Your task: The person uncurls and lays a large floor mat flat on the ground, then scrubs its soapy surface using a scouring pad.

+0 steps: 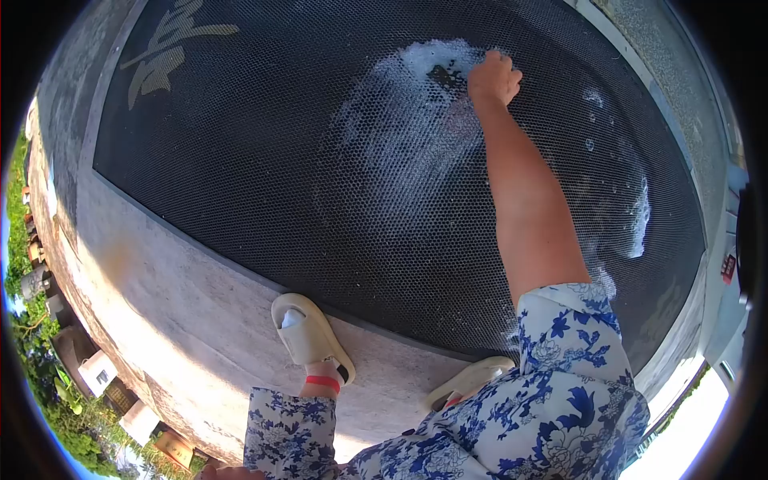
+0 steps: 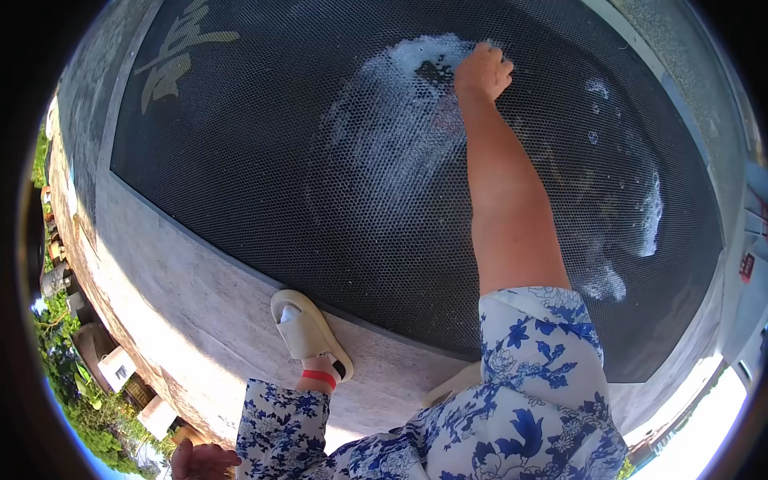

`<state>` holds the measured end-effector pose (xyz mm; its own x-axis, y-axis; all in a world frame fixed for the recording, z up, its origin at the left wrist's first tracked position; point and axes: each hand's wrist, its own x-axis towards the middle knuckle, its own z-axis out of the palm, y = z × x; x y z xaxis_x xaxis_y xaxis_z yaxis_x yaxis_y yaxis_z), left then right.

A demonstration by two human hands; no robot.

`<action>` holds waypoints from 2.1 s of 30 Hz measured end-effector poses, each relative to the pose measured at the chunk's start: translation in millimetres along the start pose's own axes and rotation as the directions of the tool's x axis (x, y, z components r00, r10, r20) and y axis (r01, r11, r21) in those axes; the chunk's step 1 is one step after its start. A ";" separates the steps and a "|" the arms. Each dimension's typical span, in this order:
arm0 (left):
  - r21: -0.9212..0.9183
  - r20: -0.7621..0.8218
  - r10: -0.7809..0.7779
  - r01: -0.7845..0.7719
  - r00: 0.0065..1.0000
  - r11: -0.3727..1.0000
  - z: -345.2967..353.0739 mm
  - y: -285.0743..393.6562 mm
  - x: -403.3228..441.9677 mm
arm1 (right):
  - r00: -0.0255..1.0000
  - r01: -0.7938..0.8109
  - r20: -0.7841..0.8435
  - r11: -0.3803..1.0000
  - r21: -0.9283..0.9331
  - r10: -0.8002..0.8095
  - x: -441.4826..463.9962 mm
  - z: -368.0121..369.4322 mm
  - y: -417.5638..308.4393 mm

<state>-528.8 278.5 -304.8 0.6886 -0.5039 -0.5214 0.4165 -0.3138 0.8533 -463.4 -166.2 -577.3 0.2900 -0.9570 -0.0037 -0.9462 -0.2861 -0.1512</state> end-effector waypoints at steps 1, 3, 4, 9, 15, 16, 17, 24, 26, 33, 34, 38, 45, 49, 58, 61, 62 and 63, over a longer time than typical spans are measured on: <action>0.005 -0.014 -0.001 0.001 1.000 1.000 -7.7 6.8 -7.7 | 0.989 0.145 -0.017 0.989 0.033 -0.144 -17.2 9.6 -26.3; 0.020 -0.053 -0.008 0.009 0.999 1.000 -20.6 22.1 -27.5 | 0.912 0.407 -0.023 0.898 0.168 -0.409 -62.9 21.0 -78.2; 0.021 -0.076 -0.009 0.010 0.997 1.000 -26.2 29.3 -38.9 | 0.838 0.525 0.011 0.811 0.257 -0.546 -92.6 19.9 -100.0; 0.053 -0.197 0.003 0.008 0.980 0.999 -57.6 56.0 -83.7 | 0.261 0.907 0.015 0.250 0.338 -0.965 -182.5 20.2 -105.5; 0.028 -0.299 -0.012 0.022 0.954 0.999 -72.8 68.2 -113.2 | 0.862 0.507 0.033 0.857 -0.091 -0.506 -21.1 14.5 -24.0; 0.018 -0.311 -0.023 0.030 0.950 0.999 -76.0 70.1 -117.7 | 0.952 0.307 0.013 0.951 -0.031 -0.306 -19.3 12.9 -25.9; 0.011 -0.321 -0.032 0.037 0.947 0.999 -78.5 73.2 -122.9 | 0.996 0.087 0.006 0.996 0.031 -0.087 -19.6 9.6 -25.6; 0.041 -0.310 -0.002 0.015 0.951 0.999 -66.9 108.4 -132.4 | 0.207 0.928 -0.059 0.177 0.328 -0.977 -259.5 9.0 -53.0; 0.037 -0.265 0.010 0.000 0.964 0.999 -61.5 110.2 -132.3 | 0.018 0.916 -0.090 -0.019 0.400 -0.996 -298.7 -6.5 0.4; 0.014 -0.213 -0.049 0.053 0.976 0.999 -54.8 108.2 -130.1 | 0.336 0.933 -0.139 0.308 0.188 -0.932 -164.2 18.9 -52.8; 0.020 -0.204 -0.034 0.039 0.978 0.999 -51.7 108.3 -131.3 | 0.543 0.838 -0.077 0.536 0.098 -0.836 -139.2 24.8 -76.4; 0.026 -0.158 0.006 -0.002 0.987 1.000 -48.8 110.4 -137.4 | 0.629 0.775 -0.083 0.615 0.143 -0.773 -153.8 19.4 -88.4; -0.083 -0.204 0.000 -0.018 0.979 0.996 -45.0 113.4 -136.3 | -0.029 0.914 -0.196 -0.105 0.391 -0.980 -287.3 -38.5 109.0; -0.121 -0.052 -0.093 0.086 0.994 0.989 -37.5 123.1 -128.8 | 0.439 0.889 0.018 0.437 0.139 -0.898 -177.2 -19.6 66.7; -0.150 0.055 -0.052 0.059 0.997 0.987 -33.0 125.2 -134.4 | 0.575 0.805 0.149 0.588 0.071 -0.805 -211.7 -35.2 107.2; -0.147 0.075 -0.061 0.071 0.995 0.987 -31.6 127.0 -131.6 | 0.385 0.854 0.289 0.456 0.248 -0.877 -278.6 -65.4 165.9; -0.136 0.110 -0.033 0.048 0.993 0.990 -33.7 123.6 -130.9 | 0.261 0.888 0.217 0.322 0.328 -0.941 -279.2 -67.8 178.1; -0.133 0.119 -0.034 0.050 0.992 0.990 -33.6 123.7 -128.6 | 0.128 0.900 0.137 0.173 0.400 -0.982 -277.9 -68.3 189.1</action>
<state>-545.9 331.6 -131.9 0.5985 -0.5850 -0.5473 0.5254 -0.2292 0.8194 -732.7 42.5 -537.4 0.9862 0.1651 0.0127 0.1548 -0.8918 -0.4251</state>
